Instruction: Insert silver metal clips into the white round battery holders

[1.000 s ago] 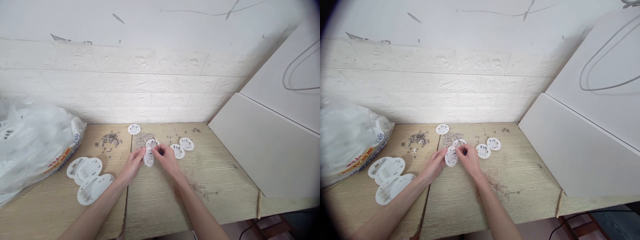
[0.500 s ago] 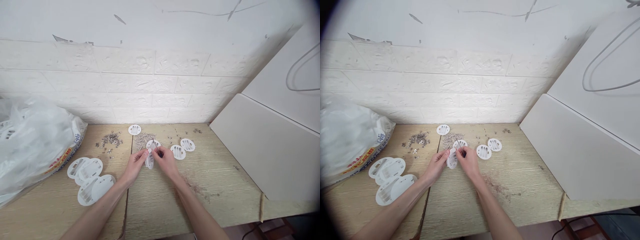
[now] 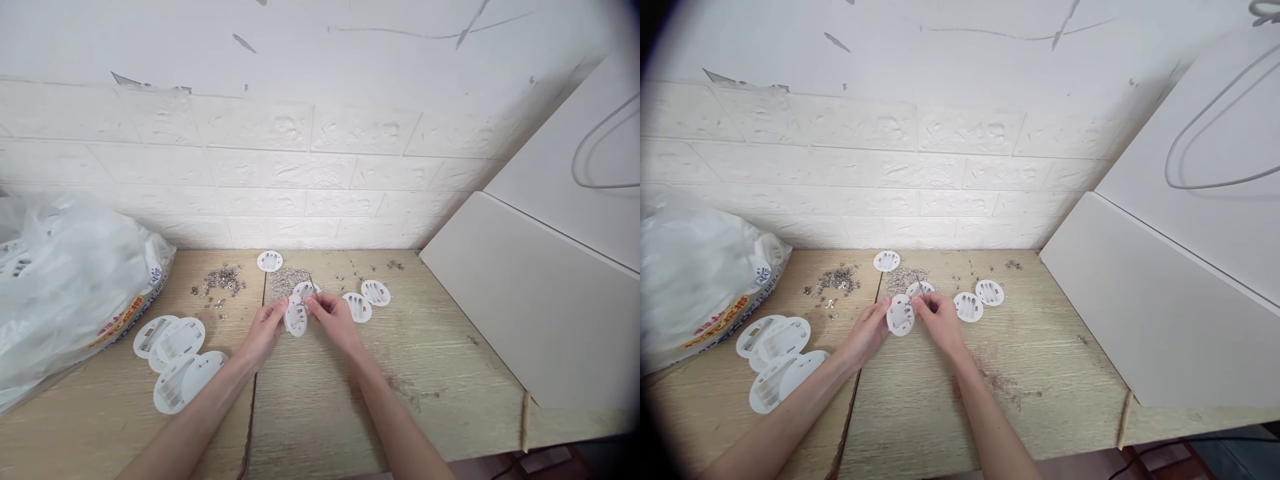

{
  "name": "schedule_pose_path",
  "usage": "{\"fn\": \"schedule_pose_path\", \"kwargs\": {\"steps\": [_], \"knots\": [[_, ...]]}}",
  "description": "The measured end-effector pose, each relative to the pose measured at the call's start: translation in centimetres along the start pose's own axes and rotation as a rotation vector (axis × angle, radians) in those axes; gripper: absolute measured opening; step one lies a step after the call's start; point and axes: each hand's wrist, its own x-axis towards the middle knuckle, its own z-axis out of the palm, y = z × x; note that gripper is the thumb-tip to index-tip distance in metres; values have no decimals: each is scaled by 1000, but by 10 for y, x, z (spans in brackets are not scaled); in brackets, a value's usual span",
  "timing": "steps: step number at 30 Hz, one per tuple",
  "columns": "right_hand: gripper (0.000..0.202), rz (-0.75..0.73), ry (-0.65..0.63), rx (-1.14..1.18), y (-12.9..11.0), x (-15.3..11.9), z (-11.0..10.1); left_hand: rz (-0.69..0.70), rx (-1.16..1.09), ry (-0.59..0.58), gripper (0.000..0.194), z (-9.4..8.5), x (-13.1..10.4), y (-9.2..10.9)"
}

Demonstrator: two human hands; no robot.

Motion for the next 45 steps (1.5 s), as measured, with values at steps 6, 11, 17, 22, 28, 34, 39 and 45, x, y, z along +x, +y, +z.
{"fn": "schedule_pose_path", "kwargs": {"steps": [6,11,17,22,28,34,39,45], "knots": [[35,-59,-61,-247,-2,-1,-9,-46,-151,122,45,3,1,6],[31,-203,-149,-452,-6,-4,-9,-12,-155,160,50,0,2,7],[32,-75,-73,-193,-3,-2,-5,144,144,143,47,-2,2,1],[36,-24,-13,-46,4,2,-8,409,615,128,58,-4,-3,-3],[33,-8,-18,-34,6,3,-9,665,936,46,55,-4,-8,-1],[30,-18,-22,-40,6,3,-9,687,975,24,49,-2,-10,1],[31,-13,-42,-31,5,2,-9,643,898,16,47,0,-10,2],[34,-82,-18,-209,0,0,-10,256,384,81,40,-1,-3,4]]}}
